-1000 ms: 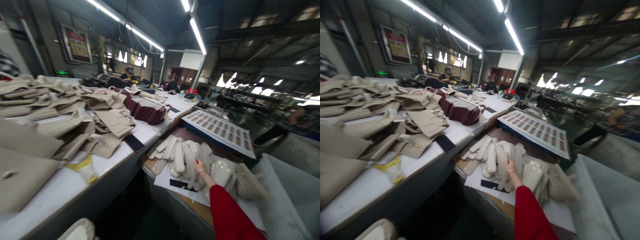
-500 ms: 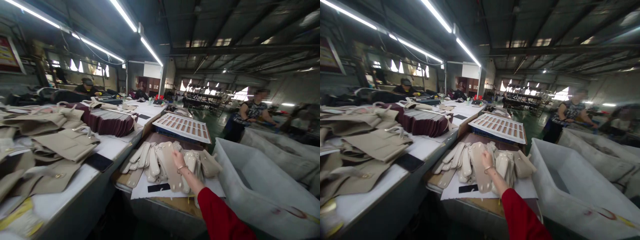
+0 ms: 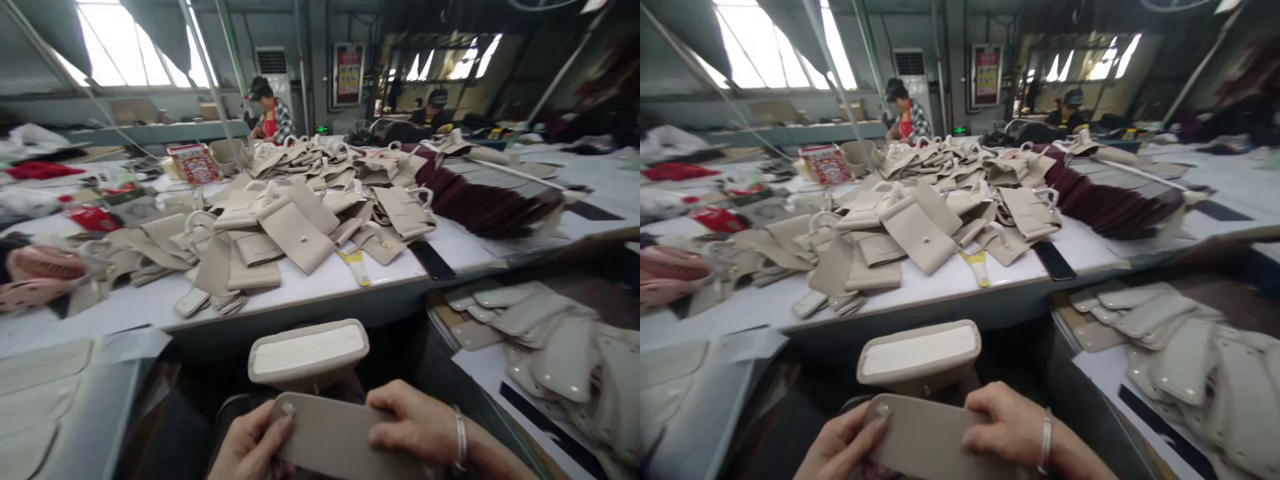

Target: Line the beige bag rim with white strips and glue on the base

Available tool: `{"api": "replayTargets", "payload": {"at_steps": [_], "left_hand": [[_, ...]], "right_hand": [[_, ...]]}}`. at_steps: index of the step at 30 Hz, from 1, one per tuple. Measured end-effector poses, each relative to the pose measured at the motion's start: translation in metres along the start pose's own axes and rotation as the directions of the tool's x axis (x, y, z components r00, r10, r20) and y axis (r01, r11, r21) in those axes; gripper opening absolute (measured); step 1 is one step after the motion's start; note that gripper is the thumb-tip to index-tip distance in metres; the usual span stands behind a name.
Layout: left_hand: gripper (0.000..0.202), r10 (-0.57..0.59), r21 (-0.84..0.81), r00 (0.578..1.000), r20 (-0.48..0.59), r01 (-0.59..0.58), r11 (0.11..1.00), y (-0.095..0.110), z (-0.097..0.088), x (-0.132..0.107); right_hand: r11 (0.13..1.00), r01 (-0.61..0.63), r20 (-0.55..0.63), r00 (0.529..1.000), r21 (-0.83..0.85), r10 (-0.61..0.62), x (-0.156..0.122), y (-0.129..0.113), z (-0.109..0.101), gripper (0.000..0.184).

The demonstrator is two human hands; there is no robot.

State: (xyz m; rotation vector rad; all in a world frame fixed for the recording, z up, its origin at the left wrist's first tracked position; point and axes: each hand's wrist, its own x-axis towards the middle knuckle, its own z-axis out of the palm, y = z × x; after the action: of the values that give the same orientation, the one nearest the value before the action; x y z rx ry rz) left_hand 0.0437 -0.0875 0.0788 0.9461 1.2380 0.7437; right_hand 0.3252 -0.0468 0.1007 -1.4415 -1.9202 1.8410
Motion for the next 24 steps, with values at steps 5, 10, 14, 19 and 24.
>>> {"api": "replayTargets", "payload": {"at_steps": [5, 10, 14, 19, 24], "left_hand": [[0.045, -0.04, -0.15, 0.983, -0.182, 0.012, 0.989, -0.01, -0.031, 0.006], [0.039, -0.012, -0.099, 0.958, -0.288, -0.018, 0.995, 0.003, -0.047, 0.03], [0.04, 0.049, 0.099, 0.933, -0.356, -0.014, 0.995, 0.011, -0.061, 0.048], [0.04, 0.065, 0.155, 0.911, -0.406, -0.001, 0.988, 0.008, -0.074, 0.065], [0.041, 0.044, 0.169, 0.899, -0.436, 0.034, 0.985, 0.006, -0.081, 0.076]], "right_hand": [[0.903, -0.083, -0.055, 0.992, 0.421, 0.117, 0.021, 0.032, -0.018, 0.04], [0.789, 0.028, -0.253, 0.954, 0.613, 0.162, 0.052, 0.023, -0.024, 0.045], [0.85, 0.003, -0.432, 0.862, 0.527, 0.265, 0.078, 0.026, -0.032, 0.052], [0.898, -0.079, -0.512, 0.798, 0.433, 0.318, 0.092, 0.039, -0.039, 0.055], [0.854, -0.092, -0.499, 0.777, 0.512, 0.383, 0.097, 0.038, -0.037, 0.052]]}}
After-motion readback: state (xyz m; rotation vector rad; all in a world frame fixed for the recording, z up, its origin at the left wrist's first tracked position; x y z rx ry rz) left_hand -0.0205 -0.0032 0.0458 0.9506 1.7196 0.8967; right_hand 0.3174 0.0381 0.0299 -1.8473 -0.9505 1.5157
